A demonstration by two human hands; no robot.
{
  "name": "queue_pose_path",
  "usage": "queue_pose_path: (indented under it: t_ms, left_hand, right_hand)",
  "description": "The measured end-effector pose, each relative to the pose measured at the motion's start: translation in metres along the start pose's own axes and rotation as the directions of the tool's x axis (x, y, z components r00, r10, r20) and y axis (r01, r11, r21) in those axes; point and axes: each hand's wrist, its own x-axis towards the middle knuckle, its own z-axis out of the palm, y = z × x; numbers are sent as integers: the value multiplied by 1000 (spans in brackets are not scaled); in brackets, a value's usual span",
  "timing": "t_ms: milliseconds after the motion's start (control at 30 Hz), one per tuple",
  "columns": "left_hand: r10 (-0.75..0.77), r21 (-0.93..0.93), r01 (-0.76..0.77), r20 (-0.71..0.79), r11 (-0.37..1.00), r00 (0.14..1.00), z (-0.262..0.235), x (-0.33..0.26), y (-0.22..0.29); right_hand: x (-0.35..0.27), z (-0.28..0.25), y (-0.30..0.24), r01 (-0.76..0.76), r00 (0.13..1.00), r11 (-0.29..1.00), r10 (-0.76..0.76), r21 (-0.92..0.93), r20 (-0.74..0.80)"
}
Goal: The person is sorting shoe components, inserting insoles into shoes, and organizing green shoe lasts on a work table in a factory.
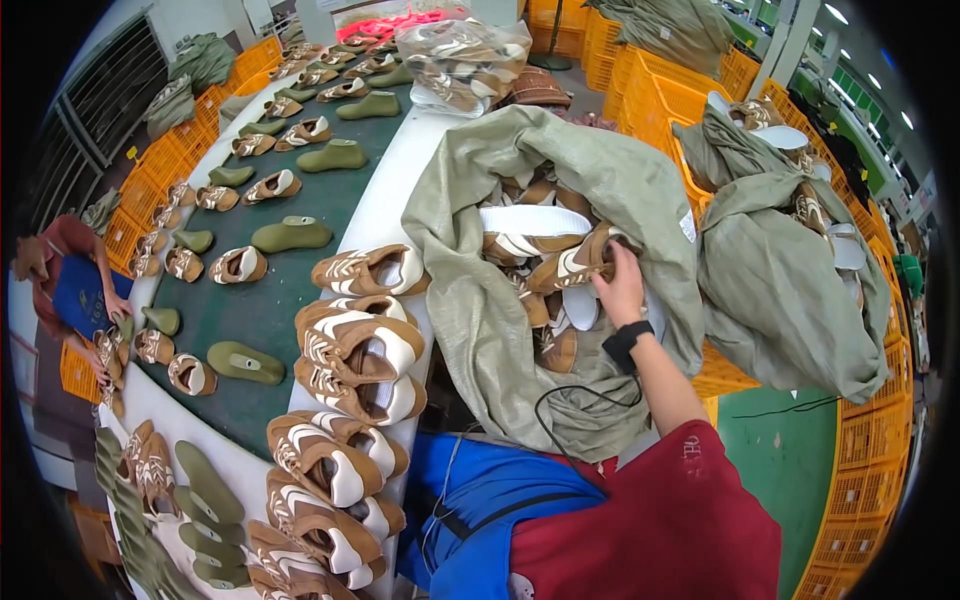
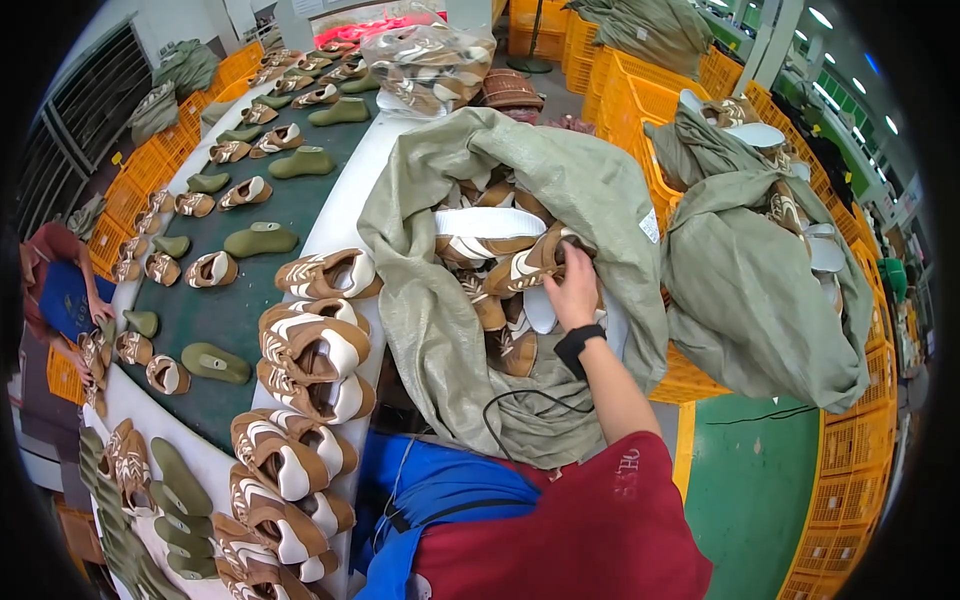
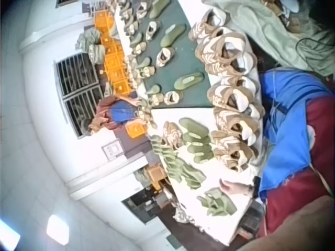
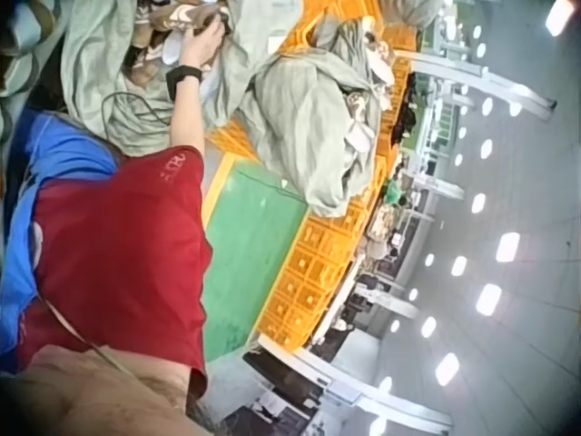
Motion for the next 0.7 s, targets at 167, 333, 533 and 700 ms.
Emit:
queue_pose_path:
  t_ms: [167, 333, 533, 700]
  left_hand:
    - [179, -513, 47, 383, 857, 906, 35, -20, 140]
    - [481, -685, 56, 565, 726, 670, 61, -26, 156]
    - [498, -702, 238, 666, 671, 555, 107, -43, 157]
    - [610, -702, -163, 451, 693, 652, 131, -41, 163]
  right_hand:
    - [42, 2, -4, 36, 914, 989, 25, -143, 405]
    - [50, -41, -89, -509, 740, 618, -41, 599, 671]
    - [-19, -53, -220, -967, 245, -180, -484, 178, 840]
    - [-108, -64, -327, -928, -194, -130, -632, -350, 750]
